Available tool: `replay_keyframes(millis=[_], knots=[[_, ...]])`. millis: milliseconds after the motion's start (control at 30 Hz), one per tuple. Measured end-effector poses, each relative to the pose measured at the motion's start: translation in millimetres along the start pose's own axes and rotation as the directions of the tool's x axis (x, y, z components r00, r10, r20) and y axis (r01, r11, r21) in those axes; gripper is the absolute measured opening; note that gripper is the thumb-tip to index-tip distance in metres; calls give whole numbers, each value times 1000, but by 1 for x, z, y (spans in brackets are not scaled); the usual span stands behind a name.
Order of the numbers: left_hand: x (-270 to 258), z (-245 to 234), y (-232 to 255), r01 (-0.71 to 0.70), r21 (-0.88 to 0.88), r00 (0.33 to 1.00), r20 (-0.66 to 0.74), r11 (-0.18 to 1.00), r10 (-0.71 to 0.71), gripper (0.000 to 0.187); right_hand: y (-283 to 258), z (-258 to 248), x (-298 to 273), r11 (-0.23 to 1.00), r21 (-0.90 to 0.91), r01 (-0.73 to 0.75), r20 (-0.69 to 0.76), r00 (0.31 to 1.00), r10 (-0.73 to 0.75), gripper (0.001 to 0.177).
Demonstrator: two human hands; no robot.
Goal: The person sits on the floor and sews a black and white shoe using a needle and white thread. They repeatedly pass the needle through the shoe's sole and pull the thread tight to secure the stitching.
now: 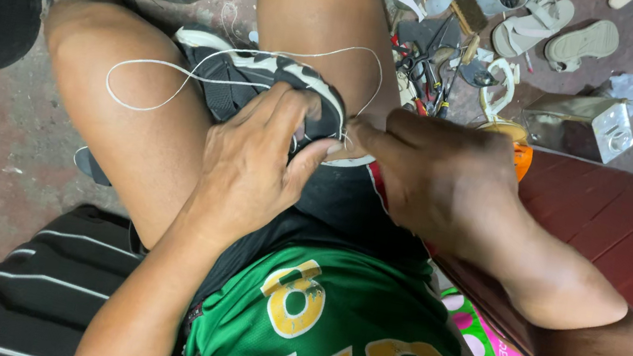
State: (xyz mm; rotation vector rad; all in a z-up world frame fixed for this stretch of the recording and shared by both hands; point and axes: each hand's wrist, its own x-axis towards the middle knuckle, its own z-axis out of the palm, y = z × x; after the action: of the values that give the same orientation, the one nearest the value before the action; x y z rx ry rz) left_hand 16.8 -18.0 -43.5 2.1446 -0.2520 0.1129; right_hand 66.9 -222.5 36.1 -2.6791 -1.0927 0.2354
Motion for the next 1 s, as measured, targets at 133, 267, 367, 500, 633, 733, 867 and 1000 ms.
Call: replay_keyframes(millis=[133,267,367,500,633,733,867,1000], knots=[[3,-4,-2,-39,14,999,-33,999,39,35,23,14,5,981,120,149,-98,986,-138,30],[1,-8,-2,8,-42,1000,13,999,-7,34,42,26,5,929,282,242,-164,966,-202,35],[-1,-9,1,41,-35,998,39,999,-40,35,49,31,6,907,320,275,-184,957,-226,35],[5,-12,2,20,-31,999,50,999,-19,37,52,32,11,901,331,280,-167,957,-236,31],[7,-13,2,-24,27,999,28,999,23,36,50,30,14,925,265,272,-141,960,-242,28],[9,-13,1,-22,16,1000,21,1000,22,38,47,27,18,923,242,300,-160,950,-267,27],[6,-13,0,-21,16,1000,14,1000,21,36,41,31,23,927,262,267,-133,962,-240,15],[3,-13,1,68,-64,998,18,996,-67,35,42,32,26,907,309,285,-131,958,-256,12]])
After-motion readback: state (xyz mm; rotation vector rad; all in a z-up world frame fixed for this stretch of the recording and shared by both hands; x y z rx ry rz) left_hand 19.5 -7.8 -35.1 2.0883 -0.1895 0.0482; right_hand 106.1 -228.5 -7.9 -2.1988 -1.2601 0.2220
